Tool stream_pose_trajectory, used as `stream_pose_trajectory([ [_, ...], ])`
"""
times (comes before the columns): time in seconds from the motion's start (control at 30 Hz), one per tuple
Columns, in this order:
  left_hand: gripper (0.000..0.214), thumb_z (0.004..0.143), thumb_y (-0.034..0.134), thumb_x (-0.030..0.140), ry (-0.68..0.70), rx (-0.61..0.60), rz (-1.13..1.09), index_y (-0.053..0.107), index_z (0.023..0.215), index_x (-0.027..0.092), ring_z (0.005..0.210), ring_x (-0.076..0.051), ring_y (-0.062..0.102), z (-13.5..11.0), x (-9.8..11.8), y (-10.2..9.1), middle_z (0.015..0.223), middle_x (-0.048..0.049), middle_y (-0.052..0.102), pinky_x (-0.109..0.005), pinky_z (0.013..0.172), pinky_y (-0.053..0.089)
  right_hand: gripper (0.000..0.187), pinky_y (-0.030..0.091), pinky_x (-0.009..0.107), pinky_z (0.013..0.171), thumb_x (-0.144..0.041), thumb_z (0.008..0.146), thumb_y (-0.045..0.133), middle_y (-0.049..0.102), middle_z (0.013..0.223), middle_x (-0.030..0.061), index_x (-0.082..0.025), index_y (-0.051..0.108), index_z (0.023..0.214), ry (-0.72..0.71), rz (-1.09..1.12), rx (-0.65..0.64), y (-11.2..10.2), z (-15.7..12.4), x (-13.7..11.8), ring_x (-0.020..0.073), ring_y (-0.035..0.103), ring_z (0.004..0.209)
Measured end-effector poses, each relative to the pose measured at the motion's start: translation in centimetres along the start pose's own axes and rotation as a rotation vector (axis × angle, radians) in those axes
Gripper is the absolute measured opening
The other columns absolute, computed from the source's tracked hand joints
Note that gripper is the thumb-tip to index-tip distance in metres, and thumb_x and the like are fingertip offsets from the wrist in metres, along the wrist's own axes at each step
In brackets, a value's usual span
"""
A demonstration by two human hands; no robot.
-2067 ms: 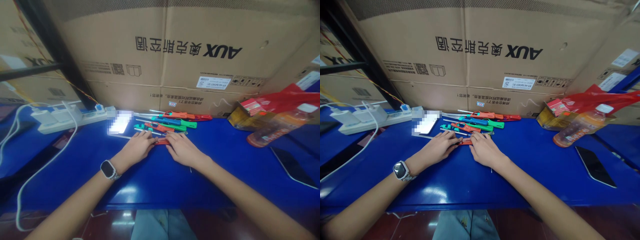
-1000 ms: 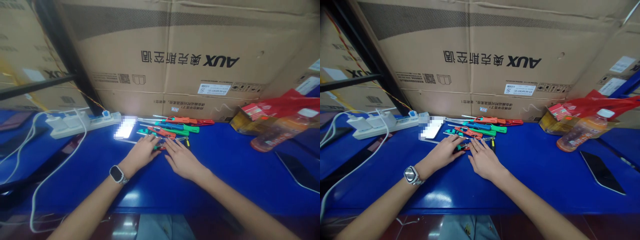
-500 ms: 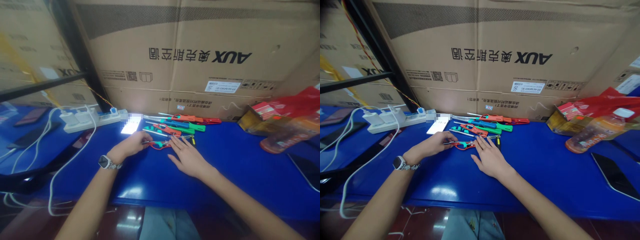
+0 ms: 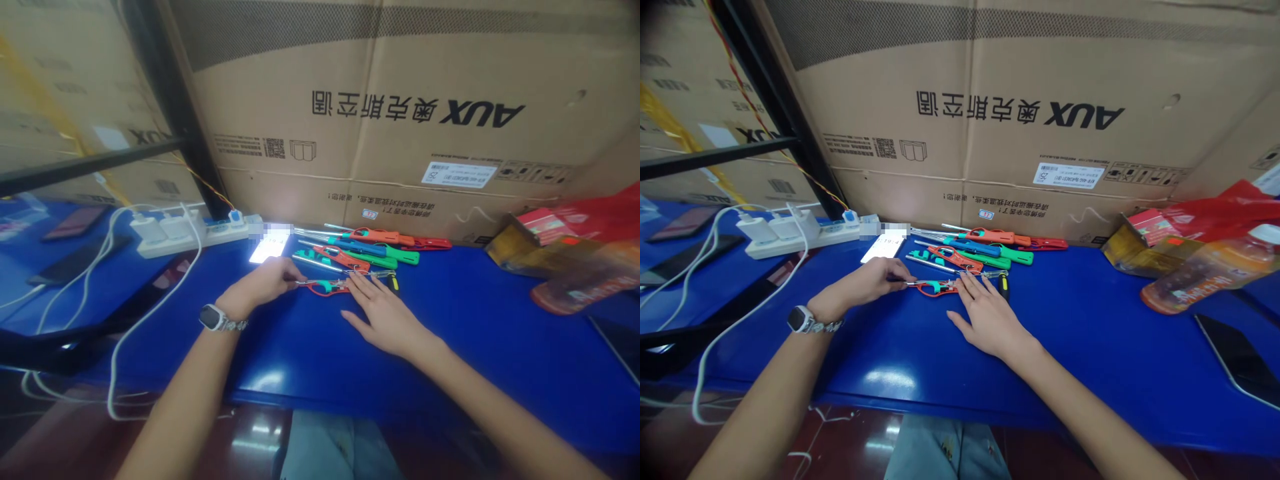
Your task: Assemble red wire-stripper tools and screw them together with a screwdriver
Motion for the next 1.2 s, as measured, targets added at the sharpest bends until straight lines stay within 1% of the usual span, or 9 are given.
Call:
stream_pose_trajectory([
  [0.27, 0.028, 0.076, 0.059, 0.009, -0.076, 0.024, 0.091, 0.078, 0.095, 0.014, 0.088, -0.021, 0.069, 0.1, 0.0, 0.1, 0.096, -0.0095, 0.076, -0.031, 0.083, 0.052, 0.071, 0.023, 0.049, 0.124, -0.054, 0.1, 0.037, 0.03, 0.159, 0.0161, -0.006, 0.037, 0.152, 0.005, 0.024, -0.021, 0.0, -0.1, 0.0, 0.0274, 0.028, 0.149],
  [0.37, 0.031, 0.073, 0.06, 0.011, -0.085, 0.0, 0.047, 0.076, 0.099, 0.013, 0.086, -0.021, 0.068, 0.0, 0.3, 0.3, 0.096, -0.0082, 0.075, -0.03, 0.081, 0.052, 0.071, 0.023, 0.049, 0.124, -0.054, 0.1, 0.037, 0.03, 0.159, 0.0161, -0.006, 0.037, 0.152, 0.014, 0.038, -0.021, 0.0, 0.0, 0.1, 0.0276, 0.028, 0.149],
  [0.5, 0.037, 0.068, 0.067, 0.016, -0.127, 0.002, -0.053, 0.071, 0.105, 0.014, 0.084, -0.02, 0.066, -0.1, -0.4, 0.5, 0.093, -0.0054, 0.073, -0.03, 0.08, 0.052, 0.072, 0.025, 0.049, 0.123, -0.055, 0.099, 0.037, 0.029, 0.159, 0.0162, -0.006, 0.037, 0.152, 0.019, 0.055, -0.013, 0.1, 0.0, 0.1, 0.0279, 0.028, 0.149],
  [0.63, 0.027, 0.07, 0.063, 0.014, -0.147, -0.015, -0.037, 0.069, 0.096, 0.015, 0.077, -0.018, 0.063, -0.3, -0.9, 0.4, 0.085, -0.0038, 0.069, -0.028, 0.072, 0.05, 0.072, 0.025, 0.048, 0.124, -0.055, 0.099, 0.038, 0.028, 0.16, 0.0155, -0.006, 0.036, 0.153, 0.029, 0.069, -0.027, 0.2, 0.0, 0.2, 0.0275, 0.026, 0.15],
  [0.77, 0.019, 0.075, 0.055, 0.012, -0.087, -0.033, 0.047, 0.066, 0.089, 0.016, 0.073, -0.017, 0.058, -0.3, -0.7, 0.1, 0.08, -0.0037, 0.065, -0.028, 0.067, 0.046, 0.071, 0.025, 0.048, 0.124, -0.054, 0.099, 0.04, 0.029, 0.159, 0.0156, -0.007, 0.038, 0.152, 0.038, 0.092, -0.027, 0.1, 0.0, 0.3, 0.0279, 0.026, 0.15],
  [0.97, 0.031, 0.069, 0.048, 0.004, -0.003, 0.088, 0.213, 0.062, 0.093, 0.018, 0.073, -0.018, 0.057, -0.2, 0.5, 0.1, 0.088, -0.0058, 0.061, -0.029, 0.066, 0.044, 0.07, 0.028, 0.05, 0.122, -0.053, 0.099, 0.04, 0.029, 0.159, 0.016, -0.009, 0.038, 0.152, 0.024, 0.086, -0.005, 0.1, -0.1, 0.2, 0.0286, 0.027, 0.149],
  [1.1, 0.009, 0.075, 0.057, 0.02, -0.086, 0.056, 0.319, 0.061, 0.083, 0.019, 0.068, -0.02, 0.058, -0.2, 1.6, 0.6, 0.082, -0.0062, 0.064, -0.03, 0.061, 0.041, 0.068, 0.029, 0.051, 0.122, -0.054, 0.099, 0.039, 0.031, 0.159, 0.0155, -0.012, 0.039, 0.153, 0.016, 0.089, 0.014, 0.1, -0.2, 0.2, 0.0285, 0.028, 0.149],
  [1.13, 0.008, 0.078, 0.058, 0.027, -0.106, 0.056, 0.348, 0.061, 0.08, 0.019, 0.067, -0.021, 0.059, -0.3, 1.9, 0.5, 0.079, -0.006, 0.064, -0.03, 0.06, 0.04, 0.068, 0.029, 0.051, 0.121, -0.054, 0.099, 0.039, 0.031, 0.159, 0.0155, -0.012, 0.038, 0.153, 0.014, 0.091, 0.017, 0.1, -0.2, 0.2, 0.0285, 0.028, 0.149],
  [1.2, 0.021, 0.084, 0.056, 0.037, -0.124, 0.061, 0.4, 0.062, 0.076, 0.019, 0.066, -0.021, 0.06, -0.3, 2.5, 0.4, 0.073, -0.0059, 0.066, -0.031, 0.061, 0.039, 0.069, 0.029, 0.05, 0.121, -0.054, 0.099, 0.039, 0.03, 0.159, 0.0157, -0.011, 0.037, 0.153, 0.014, 0.084, 0.009, 0.2, -0.2, 0.2, 0.0285, 0.027, 0.149],
])
Point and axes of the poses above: each hand's wrist, its own z-axis towards the middle knuckle, its own y-axis out of the palm, x = y × z, the point moved 8 cm from there along z, towards the middle knuckle
